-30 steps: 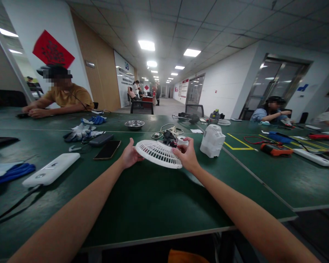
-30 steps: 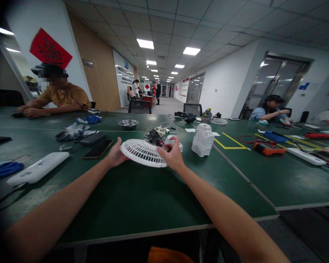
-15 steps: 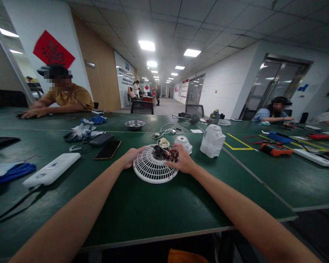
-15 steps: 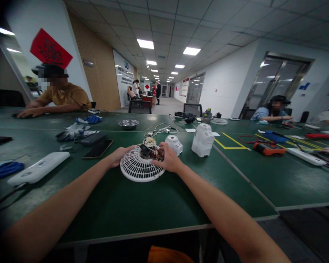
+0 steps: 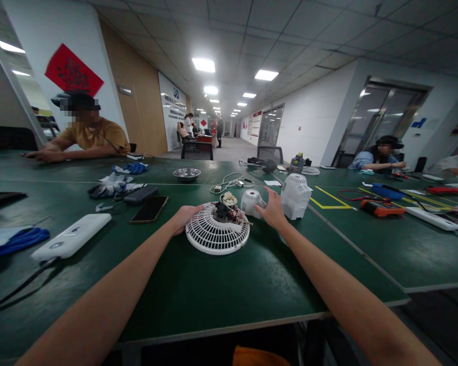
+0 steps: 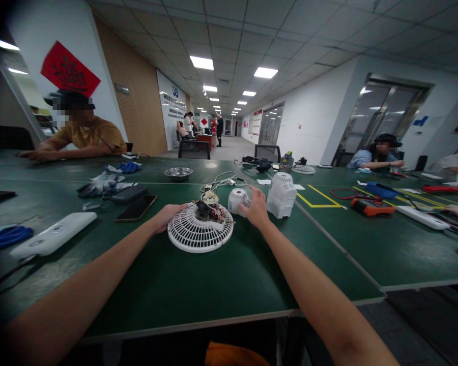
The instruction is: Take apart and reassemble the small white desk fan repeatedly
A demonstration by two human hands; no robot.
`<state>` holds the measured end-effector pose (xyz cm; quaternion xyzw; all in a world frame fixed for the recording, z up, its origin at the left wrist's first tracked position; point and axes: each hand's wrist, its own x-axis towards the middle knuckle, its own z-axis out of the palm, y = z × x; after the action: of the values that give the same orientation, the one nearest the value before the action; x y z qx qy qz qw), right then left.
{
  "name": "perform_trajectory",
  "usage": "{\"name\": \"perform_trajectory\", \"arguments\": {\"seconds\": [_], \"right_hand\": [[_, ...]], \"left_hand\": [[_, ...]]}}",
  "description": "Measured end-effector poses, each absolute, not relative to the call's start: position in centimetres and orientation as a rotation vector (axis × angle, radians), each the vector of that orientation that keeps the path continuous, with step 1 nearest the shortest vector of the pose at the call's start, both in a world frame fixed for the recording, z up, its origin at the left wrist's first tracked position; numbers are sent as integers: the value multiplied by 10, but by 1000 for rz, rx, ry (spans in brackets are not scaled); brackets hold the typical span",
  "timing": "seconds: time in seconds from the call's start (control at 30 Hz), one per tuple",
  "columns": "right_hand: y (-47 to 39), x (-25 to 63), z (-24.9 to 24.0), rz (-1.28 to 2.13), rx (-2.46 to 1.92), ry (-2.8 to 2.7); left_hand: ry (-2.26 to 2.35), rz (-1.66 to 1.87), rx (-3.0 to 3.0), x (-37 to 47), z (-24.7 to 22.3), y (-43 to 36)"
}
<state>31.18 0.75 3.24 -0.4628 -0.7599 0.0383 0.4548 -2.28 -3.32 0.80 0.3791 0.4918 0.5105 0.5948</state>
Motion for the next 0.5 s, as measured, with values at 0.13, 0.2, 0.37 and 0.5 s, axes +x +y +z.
{"name": "perform_trajectory", "arguments": {"seconds": [0.13, 0.2, 0.37, 0.5], "right_hand": [[19, 321, 18, 260, -1227, -1919], [19, 321, 13, 411, -1217, -1900], [17, 322, 16, 594, -1243, -1746], [17, 319, 24, 1065, -1205, -1350]], "left_hand": [[1167, 1194, 936, -23, 7, -33], [1189, 1201, 946, -23, 6, -33], [1195, 1186, 961, -24, 5, -32], [1189, 1186, 972, -27, 2, -29]]}}
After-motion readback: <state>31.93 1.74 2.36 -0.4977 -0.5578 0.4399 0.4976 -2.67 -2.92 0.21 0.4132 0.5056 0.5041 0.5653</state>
